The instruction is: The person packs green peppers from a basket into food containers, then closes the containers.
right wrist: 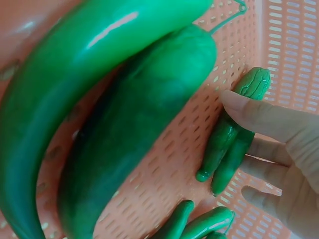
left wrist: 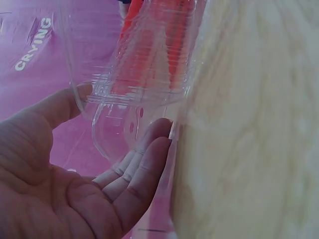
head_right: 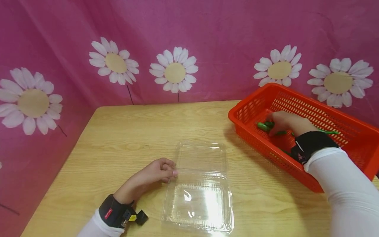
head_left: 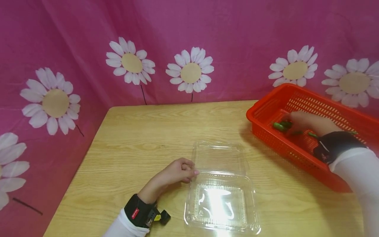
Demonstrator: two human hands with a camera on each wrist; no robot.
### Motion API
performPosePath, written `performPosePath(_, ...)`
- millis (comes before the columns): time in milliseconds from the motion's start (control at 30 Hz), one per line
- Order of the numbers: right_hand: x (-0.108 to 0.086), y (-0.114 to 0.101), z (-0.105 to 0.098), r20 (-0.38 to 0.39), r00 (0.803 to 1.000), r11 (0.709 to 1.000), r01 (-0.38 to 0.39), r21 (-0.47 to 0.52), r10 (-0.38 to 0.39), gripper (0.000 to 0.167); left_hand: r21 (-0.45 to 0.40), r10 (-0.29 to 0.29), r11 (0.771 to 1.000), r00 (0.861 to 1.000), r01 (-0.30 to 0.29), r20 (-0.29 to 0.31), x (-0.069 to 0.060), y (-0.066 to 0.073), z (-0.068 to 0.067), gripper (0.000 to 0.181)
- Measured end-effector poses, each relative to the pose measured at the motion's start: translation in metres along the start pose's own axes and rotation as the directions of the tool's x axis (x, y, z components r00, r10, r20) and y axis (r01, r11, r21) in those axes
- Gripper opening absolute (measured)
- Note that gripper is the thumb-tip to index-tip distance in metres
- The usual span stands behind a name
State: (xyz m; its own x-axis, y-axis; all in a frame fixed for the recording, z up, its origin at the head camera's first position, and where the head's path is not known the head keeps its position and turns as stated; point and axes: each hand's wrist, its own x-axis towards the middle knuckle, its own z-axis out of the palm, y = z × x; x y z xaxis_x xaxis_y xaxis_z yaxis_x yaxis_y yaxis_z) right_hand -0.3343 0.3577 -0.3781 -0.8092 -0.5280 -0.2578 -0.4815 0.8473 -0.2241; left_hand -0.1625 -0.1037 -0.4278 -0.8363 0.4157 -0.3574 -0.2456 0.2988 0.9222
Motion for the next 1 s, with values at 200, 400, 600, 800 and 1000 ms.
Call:
performPosePath(200, 0.002, -0.002, -0.001, -0.057, 0.997, 0.998, 0.046, -0.043, -0.049, 0.04, -0.026, 0.013, 1.0, 0.999, -0.012, 0.049, 0.001, -0.001, -0.002, 0.062)
performPosePath(400, 0.006, -0.005, -0.005, -0.056, 0.996, 0.996, 0.061, -0.062, -0.064, 0.033, -0.077, 0.035, 0.997, 0.995, -0.028, 0.089, -0.001, 0.002, -0.007, 0.076)
performPosePath(600, 0.009, -0.007, -0.006, -0.022, 0.999, 0.997, 0.04, -0.071, -0.042, 0.025, -0.107, 0.056, 0.993, 0.996, -0.048, 0.069, -0.002, 0.006, -0.008, 0.076)
performPosePath(800, 0.009, -0.009, -0.007, -0.002, 0.999, 0.997, 0.037, -0.066, -0.037, 0.017, -0.091, 0.058, 0.994, 0.997, -0.054, 0.041, -0.004, 0.007, -0.006, 0.078)
performPosePath(1000, 0.008, -0.014, -0.01, -0.05, 0.996, 0.992, 0.073, -0.1, -0.078, 0.021, -0.093, 0.079, 0.993, 0.997, -0.077, 0.019, -0.004, 0.006, -0.006, 0.079)
